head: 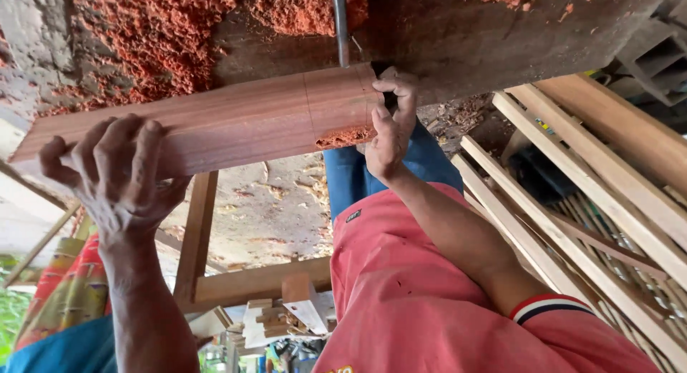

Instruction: The person marks a piece of wood with a ruler and pencil, then uses a drill press to drill a hole into the wood. The person holds the wood with both hands while operating the machine.

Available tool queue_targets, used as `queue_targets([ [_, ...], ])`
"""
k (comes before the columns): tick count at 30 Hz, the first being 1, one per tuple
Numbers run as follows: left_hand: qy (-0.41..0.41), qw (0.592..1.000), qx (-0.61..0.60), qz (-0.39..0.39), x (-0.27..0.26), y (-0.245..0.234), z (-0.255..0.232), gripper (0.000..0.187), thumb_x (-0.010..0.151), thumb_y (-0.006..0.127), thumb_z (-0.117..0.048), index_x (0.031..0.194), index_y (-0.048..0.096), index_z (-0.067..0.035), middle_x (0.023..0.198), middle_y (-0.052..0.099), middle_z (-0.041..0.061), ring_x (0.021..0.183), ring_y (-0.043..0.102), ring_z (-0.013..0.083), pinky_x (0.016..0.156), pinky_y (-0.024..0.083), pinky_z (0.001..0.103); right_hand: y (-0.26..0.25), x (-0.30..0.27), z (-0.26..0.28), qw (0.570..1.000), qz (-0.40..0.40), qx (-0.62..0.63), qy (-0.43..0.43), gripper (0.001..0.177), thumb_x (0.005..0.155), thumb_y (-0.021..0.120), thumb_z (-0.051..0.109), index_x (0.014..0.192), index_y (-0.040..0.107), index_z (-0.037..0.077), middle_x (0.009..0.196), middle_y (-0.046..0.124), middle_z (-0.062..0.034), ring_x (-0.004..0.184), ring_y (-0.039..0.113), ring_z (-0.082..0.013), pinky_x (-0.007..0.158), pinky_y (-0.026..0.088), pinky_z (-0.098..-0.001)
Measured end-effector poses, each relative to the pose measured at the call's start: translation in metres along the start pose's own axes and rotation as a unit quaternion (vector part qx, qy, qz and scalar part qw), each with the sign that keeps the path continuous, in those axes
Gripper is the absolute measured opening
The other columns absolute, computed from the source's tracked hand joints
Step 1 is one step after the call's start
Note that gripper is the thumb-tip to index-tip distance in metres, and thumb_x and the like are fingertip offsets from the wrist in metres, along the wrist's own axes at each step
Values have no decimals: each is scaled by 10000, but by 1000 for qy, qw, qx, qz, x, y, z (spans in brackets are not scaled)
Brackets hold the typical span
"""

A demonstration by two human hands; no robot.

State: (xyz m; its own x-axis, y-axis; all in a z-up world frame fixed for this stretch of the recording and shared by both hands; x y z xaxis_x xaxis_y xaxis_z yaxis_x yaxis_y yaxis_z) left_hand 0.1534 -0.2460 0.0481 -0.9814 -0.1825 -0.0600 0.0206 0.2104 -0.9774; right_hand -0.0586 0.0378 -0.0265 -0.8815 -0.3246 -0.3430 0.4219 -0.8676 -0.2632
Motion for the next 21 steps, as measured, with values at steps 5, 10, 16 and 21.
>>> queue_targets([
  [5,27,998,0,-58,-1,-13,10,448,982,815,-316,1324,744,-36,1177,800,213,1082,720,380,1020,373,550,13,10,28,996,-53,42,-59,343,1042,437,359,1082,602,61,1133,587,-105,1126,569,-227,1067,440,-390],
  [10,47,997,-12,-58,1,-16,9,516,1076,772,-454,1360,695,-30,1192,809,237,1080,705,405,998,367,555,13,8,25,992,-80,50,-85,357,1063,407,339,1091,619,52,1121,617,-108,1123,593,-229,1066,466,-384],
  [16,65,994,13,-89,-9,-8,23,666,1013,876,-559,1454,648,-115,1183,819,179,1068,695,354,983,368,520,7,5,11,990,-105,75,-61,396,1067,425,353,1075,634,17,1141,644,-139,1133,610,-253,1064,487,-406],
  [21,52,998,1,-40,5,-19,26,535,1083,666,-412,1518,532,-131,1136,758,238,1051,694,452,1014,360,582,2,2,-7,985,-130,113,7,382,1004,498,311,1039,679,-23,1101,709,-155,1131,678,-270,1076,529,-412],
])
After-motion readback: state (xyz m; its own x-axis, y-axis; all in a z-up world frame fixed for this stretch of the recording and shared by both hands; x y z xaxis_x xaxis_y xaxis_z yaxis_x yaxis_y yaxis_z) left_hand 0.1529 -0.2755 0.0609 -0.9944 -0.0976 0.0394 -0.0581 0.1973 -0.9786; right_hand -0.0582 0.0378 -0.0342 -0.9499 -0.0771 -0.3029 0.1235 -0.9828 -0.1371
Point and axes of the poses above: each hand's wrist, its own x-axis towards the middle knuckle, its own y-axis out of the palm, z = x × y, the point moved 9 cm from there along x, towards the middle knuckle
